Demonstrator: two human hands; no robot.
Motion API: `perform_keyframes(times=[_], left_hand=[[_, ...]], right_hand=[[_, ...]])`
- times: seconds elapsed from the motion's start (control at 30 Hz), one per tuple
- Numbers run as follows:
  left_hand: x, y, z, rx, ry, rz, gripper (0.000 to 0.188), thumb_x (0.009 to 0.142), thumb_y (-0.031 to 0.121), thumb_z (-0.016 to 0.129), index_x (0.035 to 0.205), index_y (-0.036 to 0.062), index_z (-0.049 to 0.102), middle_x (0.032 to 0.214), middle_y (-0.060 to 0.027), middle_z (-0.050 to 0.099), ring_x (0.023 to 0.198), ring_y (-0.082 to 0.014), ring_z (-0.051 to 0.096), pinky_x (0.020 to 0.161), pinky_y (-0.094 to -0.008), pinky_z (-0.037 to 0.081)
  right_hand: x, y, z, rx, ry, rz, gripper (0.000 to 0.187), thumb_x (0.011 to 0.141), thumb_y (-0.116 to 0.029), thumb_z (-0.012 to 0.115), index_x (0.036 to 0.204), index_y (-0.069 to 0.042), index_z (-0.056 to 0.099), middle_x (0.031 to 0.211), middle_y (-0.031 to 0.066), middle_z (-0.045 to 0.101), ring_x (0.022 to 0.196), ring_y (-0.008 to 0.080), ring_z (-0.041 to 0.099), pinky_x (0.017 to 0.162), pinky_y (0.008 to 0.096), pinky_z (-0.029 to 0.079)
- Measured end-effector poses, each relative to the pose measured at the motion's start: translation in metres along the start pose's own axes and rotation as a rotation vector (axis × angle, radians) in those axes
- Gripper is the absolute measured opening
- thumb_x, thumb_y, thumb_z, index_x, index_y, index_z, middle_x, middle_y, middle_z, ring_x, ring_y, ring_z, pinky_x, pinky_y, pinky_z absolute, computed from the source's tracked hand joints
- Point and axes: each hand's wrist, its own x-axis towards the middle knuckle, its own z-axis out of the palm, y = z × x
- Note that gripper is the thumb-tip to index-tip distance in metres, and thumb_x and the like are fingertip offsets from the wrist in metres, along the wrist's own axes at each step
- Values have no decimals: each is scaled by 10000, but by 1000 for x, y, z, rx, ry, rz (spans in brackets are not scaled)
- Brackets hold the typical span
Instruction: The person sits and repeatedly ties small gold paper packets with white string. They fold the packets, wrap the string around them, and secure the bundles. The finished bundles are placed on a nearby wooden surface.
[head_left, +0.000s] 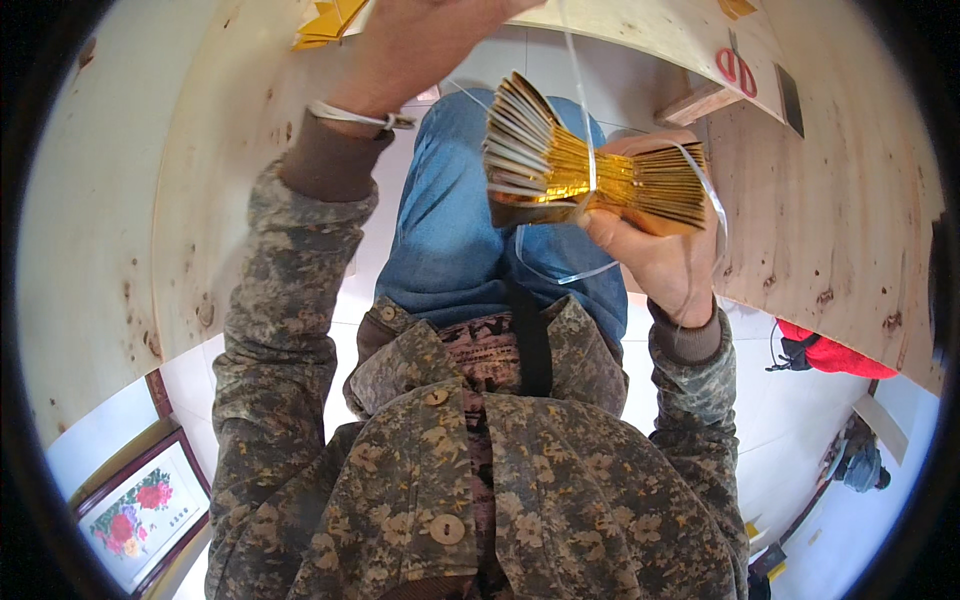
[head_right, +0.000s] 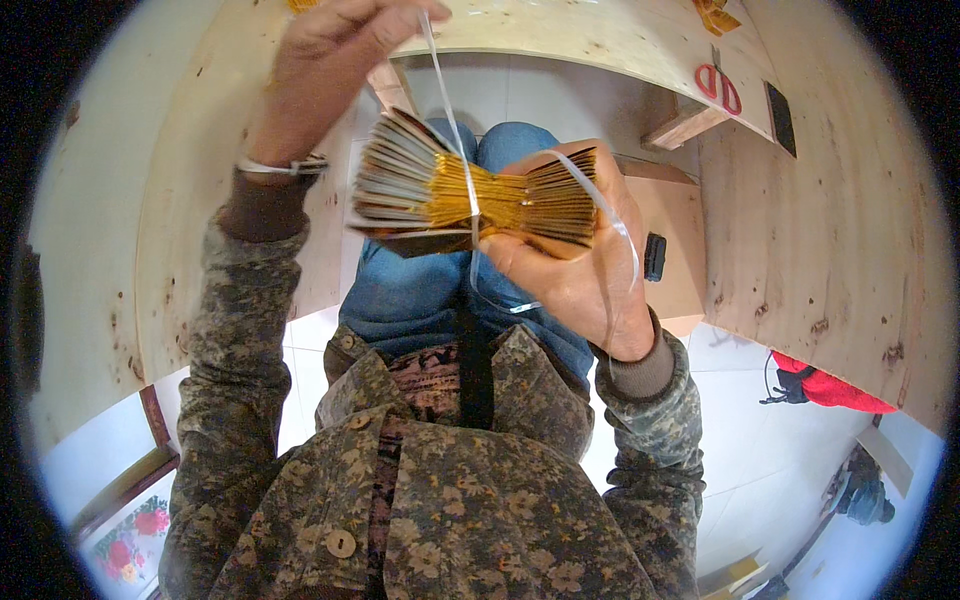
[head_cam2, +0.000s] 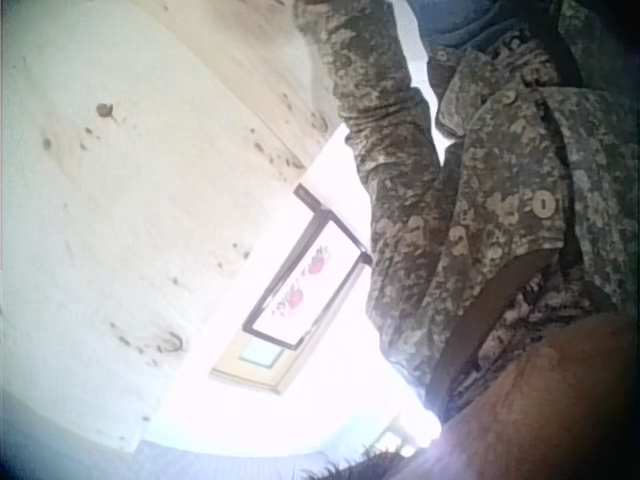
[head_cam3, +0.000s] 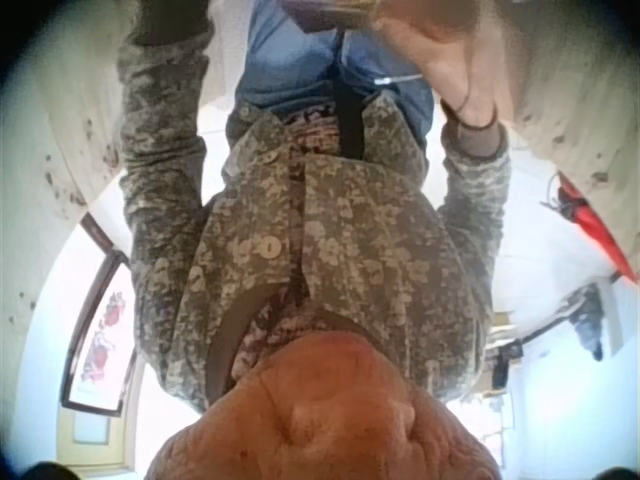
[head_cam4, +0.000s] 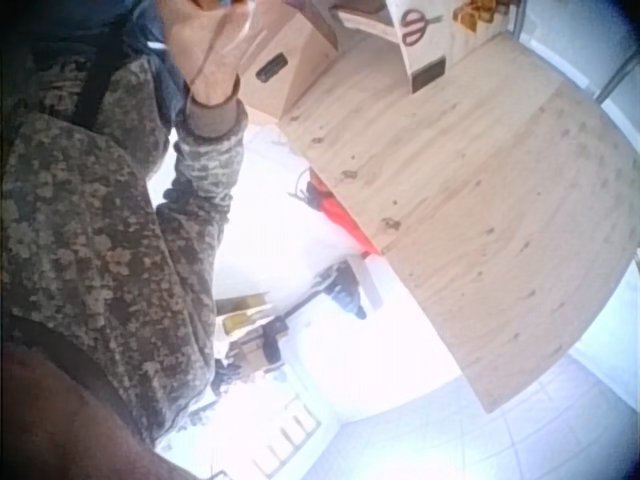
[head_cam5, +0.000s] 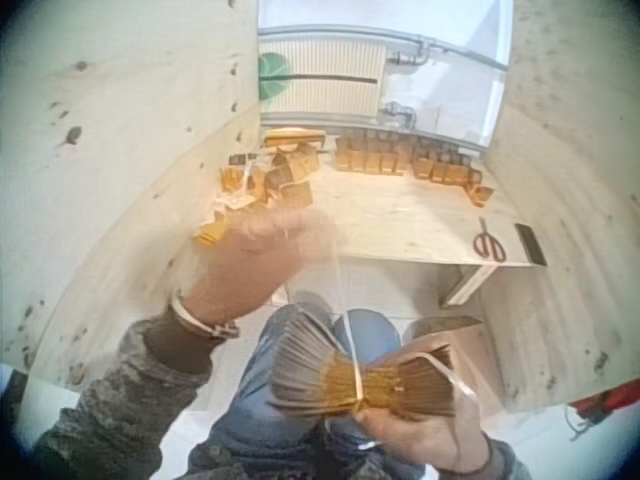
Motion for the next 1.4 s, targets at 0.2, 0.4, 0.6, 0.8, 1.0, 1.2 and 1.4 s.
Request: perform_keyframes(times=[0.2, 0.4, 0.6, 0.8, 1.0, 1.2, 1.4], left_hand=[[-32, 79, 0, -223, -96, 156, 149, 1005, 191, 537, 984, 45, 558, 973, -151, 678, 843, -191, 650, 804, -342, 513], [-104, 77, 34, -737, -61, -167, 210, 1063, 215, 447, 1047, 21, 528, 793, 4, 507, 665, -59, 476, 650, -215, 434], [-135, 35, 61, -797, 111, -299, 195, 1073, 196, 412, 1028, 39, 518, 762, 10, 439, 659, -61, 403, 652, -219, 407], [-148, 24, 62, -560, 155, -391, 168, 1054, 161, 440, 998, 34, 536, 696, 31, 416, 622, -57, 379, 583, -230, 354], [-156, 17, 61, -303, 148, -443, 132, 1019, 128, 505, 964, 30, 574, 680, 19, 464, 590, -51, 389, 546, -236, 346], [-166, 15, 60, -189, 135, -503, 90, 980, 48, 514, 941, 18, 590, 690, -15, 500, 586, -63, 421, 548, -247, 366], [-171, 16, 59, -81, 103, -484, 66, 963, 36, 530, 942, 18, 590, 656, -22, 488, 561, -68, 413, 527, -260, 360]], right_hand=[[14, 10, -2, -29, 189, -14, 416, 739, -47, 799, 1060, 7, 539, 954, 121, 703, 836, 174, 685, 739, 296, 564], [28, 9, -19, -17, 395, -41, 337, 744, -57, 808, 1018, 31, 633, 926, 110, 716, 806, 183, 686, 741, 286, 559], [21, -1, -15, 61, 383, -54, 310, 749, -76, 803, 998, 48, 666, 906, 112, 720, 786, 186, 683, 734, 289, 558], [19, -4, -14, 126, 429, -30, 307, 727, -85, 820, 967, 49, 684, 904, 116, 726, 790, 192, 692, 746, 292, 567], [19, -4, -19, 94, 400, -38, 339, 727, -77, 832, 1002, 57, 686, 923, 127, 727, 804, 186, 700, 750, 292, 577], [23, -2, -23, 102, 402, -112, 406, 744, -88, 834, 1065, 55, 632, 935, 131, 723, 814, 185, 707, 740, 292, 589], [23, -4, -28, 75, 409, -61, 399, 747, -85, 836, 1073, 52, 651, 969, 137, 714, 845, 198, 705, 769, 292, 584]])
